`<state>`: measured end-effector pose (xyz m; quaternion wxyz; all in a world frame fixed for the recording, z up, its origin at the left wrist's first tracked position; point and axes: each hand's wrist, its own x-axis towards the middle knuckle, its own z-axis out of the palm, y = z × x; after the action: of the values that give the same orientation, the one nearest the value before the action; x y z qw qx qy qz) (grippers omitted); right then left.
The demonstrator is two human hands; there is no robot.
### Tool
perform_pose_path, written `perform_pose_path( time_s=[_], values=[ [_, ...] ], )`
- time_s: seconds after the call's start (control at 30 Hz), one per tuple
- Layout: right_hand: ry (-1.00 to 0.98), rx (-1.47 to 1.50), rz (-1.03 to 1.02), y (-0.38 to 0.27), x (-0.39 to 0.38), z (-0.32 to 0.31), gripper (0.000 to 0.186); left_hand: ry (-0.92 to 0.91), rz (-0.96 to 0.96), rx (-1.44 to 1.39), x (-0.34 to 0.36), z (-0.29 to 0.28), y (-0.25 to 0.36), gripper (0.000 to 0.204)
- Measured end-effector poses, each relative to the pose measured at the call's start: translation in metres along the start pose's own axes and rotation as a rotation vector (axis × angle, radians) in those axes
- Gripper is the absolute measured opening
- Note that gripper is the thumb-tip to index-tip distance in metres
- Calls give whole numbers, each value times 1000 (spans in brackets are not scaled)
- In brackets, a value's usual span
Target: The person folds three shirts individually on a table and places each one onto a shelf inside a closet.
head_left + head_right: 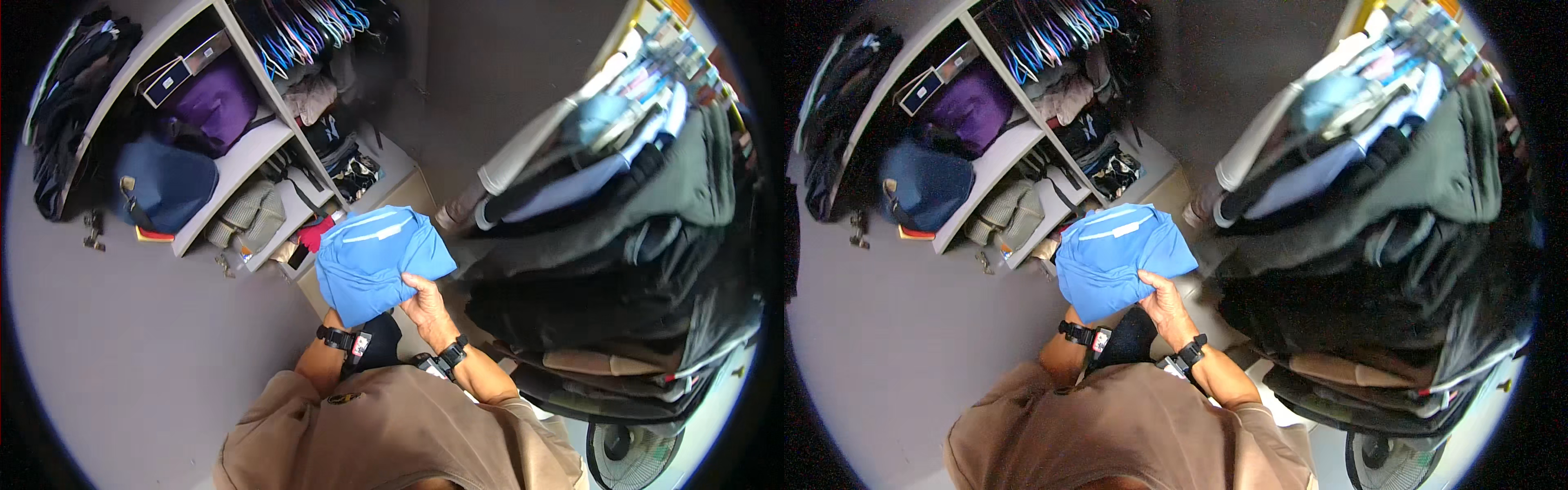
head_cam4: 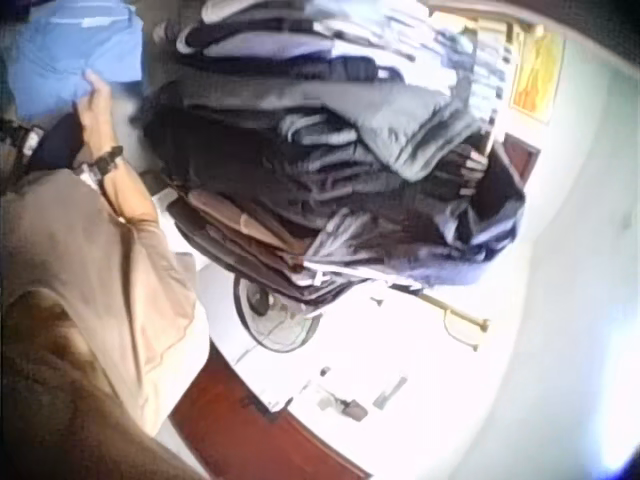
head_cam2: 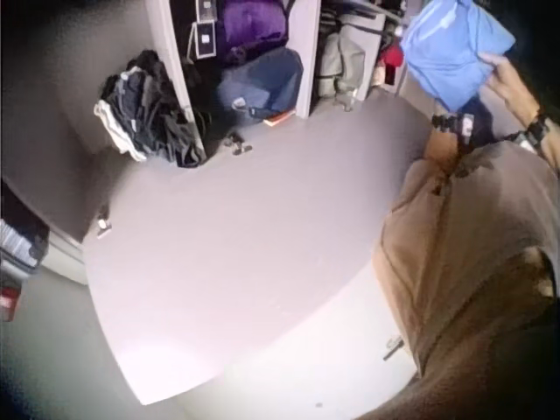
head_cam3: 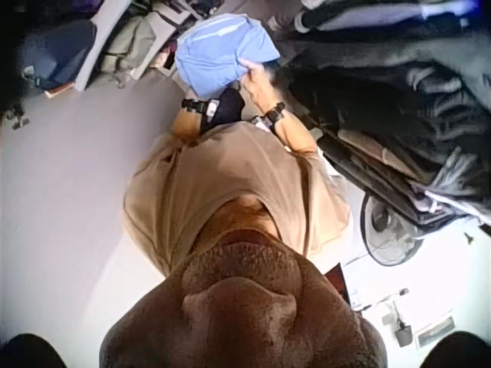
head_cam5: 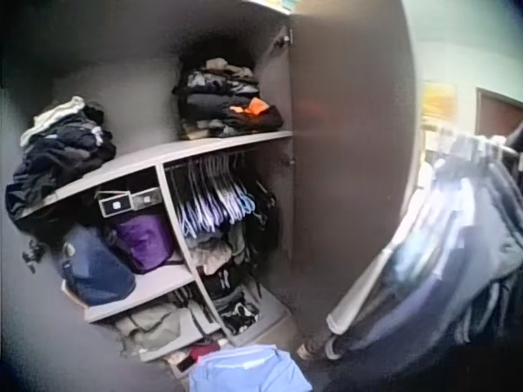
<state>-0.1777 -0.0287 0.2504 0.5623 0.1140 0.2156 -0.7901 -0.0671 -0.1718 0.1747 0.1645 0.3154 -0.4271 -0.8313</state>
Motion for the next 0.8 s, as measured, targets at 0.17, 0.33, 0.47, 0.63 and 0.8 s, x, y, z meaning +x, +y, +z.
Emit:
perform_pose_path(
  time_s=[0.17, 0.33, 0.47, 0.63, 0.8],
  values=[
    [-3, 61, -36, -13, 73, 30, 60, -2, -52, 47, 76, -40, 39, 43],
    [89, 100, -84, -43, 141, 37, 59, 18, -87, 121, 138, -61, 70, 43],
    [62, 11, -128, -64, 191, 44, 62, 44, -73, 221, 178, -76, 90, 43],
    [71, 51, -119, -78, 245, 57, 61, 122, -64, 381, 198, -82, 130, 41],
    [64, 75, -93, -89, 298, 78, 58, 106, 86, 467, 180, -73, 184, 34]
  ],
)
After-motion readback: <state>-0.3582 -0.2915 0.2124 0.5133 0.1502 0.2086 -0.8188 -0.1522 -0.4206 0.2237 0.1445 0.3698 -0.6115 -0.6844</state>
